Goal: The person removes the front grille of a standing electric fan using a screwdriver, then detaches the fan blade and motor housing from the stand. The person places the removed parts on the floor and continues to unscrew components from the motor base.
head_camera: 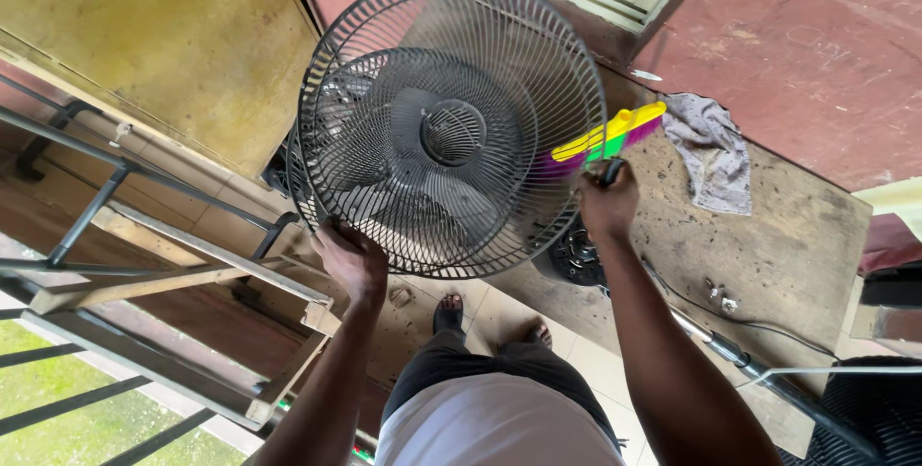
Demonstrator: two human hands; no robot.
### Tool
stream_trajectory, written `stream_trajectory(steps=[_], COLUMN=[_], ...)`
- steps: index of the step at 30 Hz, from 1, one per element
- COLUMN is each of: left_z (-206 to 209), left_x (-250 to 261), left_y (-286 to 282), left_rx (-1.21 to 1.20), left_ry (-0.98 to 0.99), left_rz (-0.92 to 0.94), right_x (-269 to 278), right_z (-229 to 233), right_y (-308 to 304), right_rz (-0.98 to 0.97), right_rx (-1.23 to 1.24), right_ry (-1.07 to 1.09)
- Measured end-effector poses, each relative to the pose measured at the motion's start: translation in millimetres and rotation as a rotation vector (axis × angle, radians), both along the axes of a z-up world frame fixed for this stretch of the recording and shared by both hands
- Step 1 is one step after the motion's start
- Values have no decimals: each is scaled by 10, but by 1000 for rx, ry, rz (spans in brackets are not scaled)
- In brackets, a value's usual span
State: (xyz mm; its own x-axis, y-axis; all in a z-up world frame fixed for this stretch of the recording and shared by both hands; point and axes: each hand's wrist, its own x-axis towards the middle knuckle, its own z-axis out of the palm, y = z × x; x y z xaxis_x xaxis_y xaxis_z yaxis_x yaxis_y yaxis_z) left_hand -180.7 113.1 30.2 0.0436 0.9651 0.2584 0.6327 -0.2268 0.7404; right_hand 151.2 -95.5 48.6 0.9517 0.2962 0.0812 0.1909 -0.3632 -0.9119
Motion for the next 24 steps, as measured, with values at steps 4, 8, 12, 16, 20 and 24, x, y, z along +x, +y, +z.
stream_trajectory(steps=[4,8,12,16,20,24], left_z=[108,144,114,135,289,502], left_x=[252,483,622,598,504,557], left_y=[-290,-855,-1471,-1944,-2159,-2302], left_rx=[-43,510,-58,77,270,48], left_ry=[-26,176,-49,1,32,-112], left_rz=[-15,-22,-45,-25,-16,-3], right_x=[172,349,507,533,480,433], right_z=[63,146,185,109,49,-43], right_y=[-407,-934,-1601,-2149,-2426,-2451], right_rz=[-32,-31,-68,104,182,130], right_rx=[295,569,742,889,861,844], right_ry=[15,199,315,330,338,526])
